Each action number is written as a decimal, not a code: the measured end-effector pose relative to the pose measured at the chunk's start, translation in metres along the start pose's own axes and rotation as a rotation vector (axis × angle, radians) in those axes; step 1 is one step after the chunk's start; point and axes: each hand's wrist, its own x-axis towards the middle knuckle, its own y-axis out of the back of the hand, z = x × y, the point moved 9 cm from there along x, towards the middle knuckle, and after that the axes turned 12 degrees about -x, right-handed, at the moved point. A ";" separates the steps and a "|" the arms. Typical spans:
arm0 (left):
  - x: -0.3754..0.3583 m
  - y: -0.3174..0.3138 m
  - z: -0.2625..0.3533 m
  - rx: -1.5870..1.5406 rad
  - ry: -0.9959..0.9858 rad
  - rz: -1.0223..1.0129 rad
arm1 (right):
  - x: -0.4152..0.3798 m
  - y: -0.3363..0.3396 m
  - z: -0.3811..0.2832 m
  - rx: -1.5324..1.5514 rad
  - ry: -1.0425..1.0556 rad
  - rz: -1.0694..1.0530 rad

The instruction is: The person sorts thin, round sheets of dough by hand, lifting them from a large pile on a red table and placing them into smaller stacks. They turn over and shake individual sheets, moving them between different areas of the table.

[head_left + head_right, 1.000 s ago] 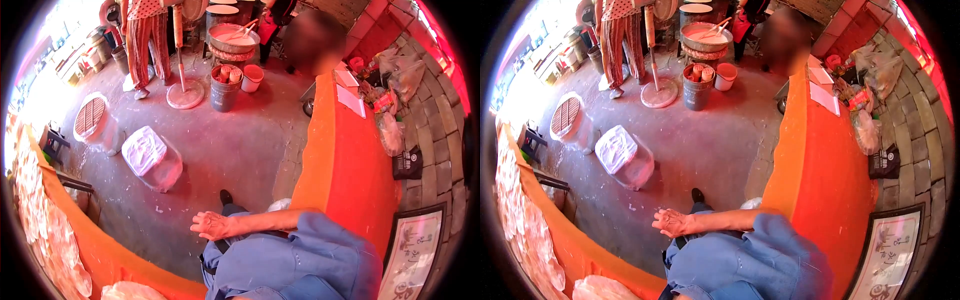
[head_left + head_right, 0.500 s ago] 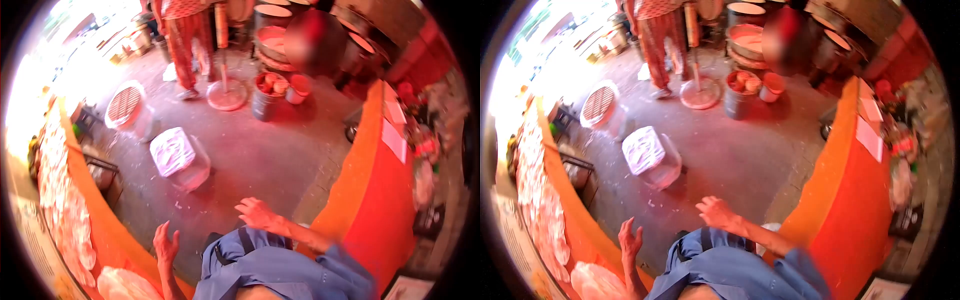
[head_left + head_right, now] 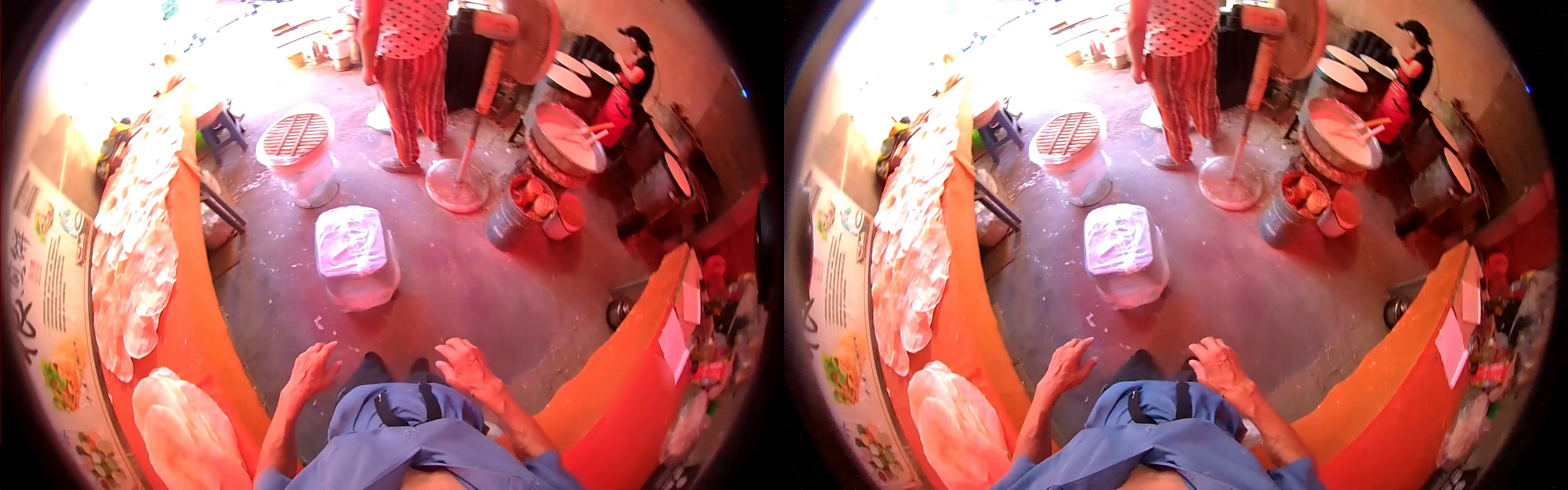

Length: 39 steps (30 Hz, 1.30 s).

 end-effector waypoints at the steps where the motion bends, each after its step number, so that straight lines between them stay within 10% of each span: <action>1: 0.001 0.004 -0.005 -0.014 0.005 0.019 | 0.015 0.008 -0.003 -0.002 0.029 0.024; 24: -0.065 0.107 -0.117 -0.499 0.309 0.738 | 0.331 0.216 -0.175 0.044 0.510 0.484; 34: -0.054 0.162 -0.156 -1.212 0.328 1.209 | 0.380 0.191 -0.173 0.248 0.341 0.300; 39: 0.068 0.205 -0.098 -1.315 0.144 0.993 | 0.386 0.164 -0.148 0.521 0.252 0.079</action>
